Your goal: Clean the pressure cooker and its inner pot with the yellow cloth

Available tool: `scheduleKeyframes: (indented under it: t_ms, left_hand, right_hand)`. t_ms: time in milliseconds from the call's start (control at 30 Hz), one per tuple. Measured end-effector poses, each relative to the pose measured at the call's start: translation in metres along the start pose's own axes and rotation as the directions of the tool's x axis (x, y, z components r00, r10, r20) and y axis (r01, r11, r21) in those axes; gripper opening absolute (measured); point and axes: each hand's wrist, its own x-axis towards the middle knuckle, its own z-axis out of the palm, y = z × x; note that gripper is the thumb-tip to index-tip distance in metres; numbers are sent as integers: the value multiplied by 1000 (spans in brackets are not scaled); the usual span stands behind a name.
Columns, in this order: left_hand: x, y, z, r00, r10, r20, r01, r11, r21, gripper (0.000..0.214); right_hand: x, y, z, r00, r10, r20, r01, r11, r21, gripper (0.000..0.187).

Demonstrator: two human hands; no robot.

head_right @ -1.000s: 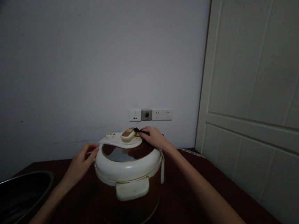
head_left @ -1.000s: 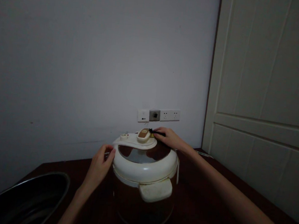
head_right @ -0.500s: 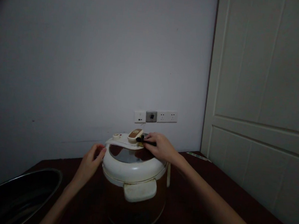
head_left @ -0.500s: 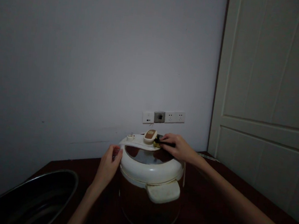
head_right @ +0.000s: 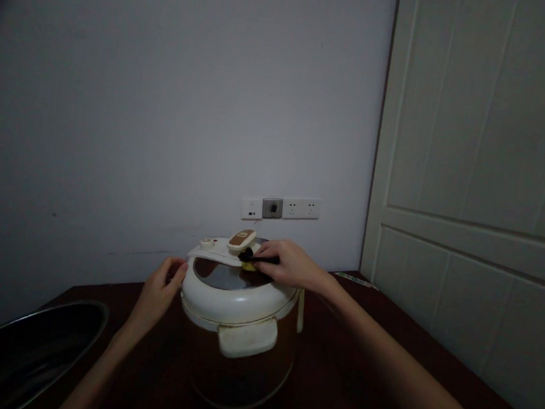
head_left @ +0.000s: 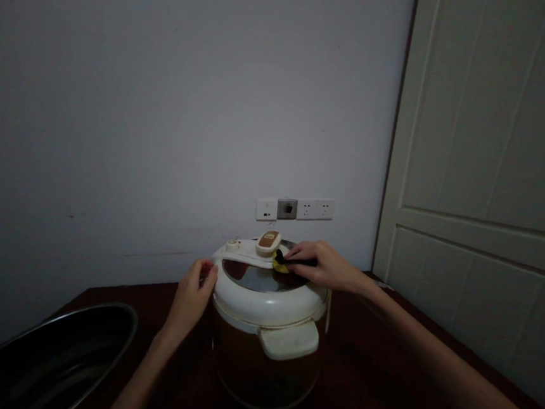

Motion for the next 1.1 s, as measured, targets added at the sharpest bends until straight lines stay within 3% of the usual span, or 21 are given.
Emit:
scheduleKeyframes:
  t_ms: [67, 133, 200, 300, 367, 500, 600, 800, 967, 1100]
  left_hand:
    - [-1, 6, -4, 995, 43, -84, -35, 994, 103, 22]
    - [1, 16, -6, 980, 111, -163, -80, 980, 184, 21]
    - [8, 30, -4, 973, 174, -149, -145, 972, 185, 23]
    - [23, 53, 6, 963, 270, 23, -271, 958, 95, 34]
    - [34, 64, 16, 924, 340, 174, -350, 936, 32, 45]
    - [45, 75, 28, 856, 333, 397, -351, 936, -29, 52]
    - [46, 72, 30, 843, 322, 431, -336, 941, -44, 53]
    - [45, 66, 30, 834, 290, 469, -312, 949, -31, 59]
    - [44, 69, 30, 840, 263, 474, -287, 958, -22, 58]
    - [43, 68, 30, 844, 264, 468, -286, 958, -25, 58]
  right_hand:
    - [3, 13, -6, 980, 107, -166, -101, 994, 46, 22]
    - [11, 32, -9, 897, 225, -381, -211, 974, 79, 26]
    - [23, 50, -5, 839, 272, -471, -248, 962, 113, 35]
    - [44, 63, 7, 878, 281, -388, -225, 957, 184, 36]
    - [54, 64, 16, 900, 294, -323, -231, 948, 218, 30]
    - [55, 50, 25, 890, 337, -307, -280, 936, 215, 21]
    - [41, 29, 28, 877, 343, -335, -297, 937, 184, 19]
    - [25, -9, 35, 904, 263, -338, -223, 963, 152, 17]
    - [34, 3, 28, 898, 334, -287, -299, 941, 161, 16]
    - [41, 24, 23, 866, 349, -358, -349, 935, 69, 18]
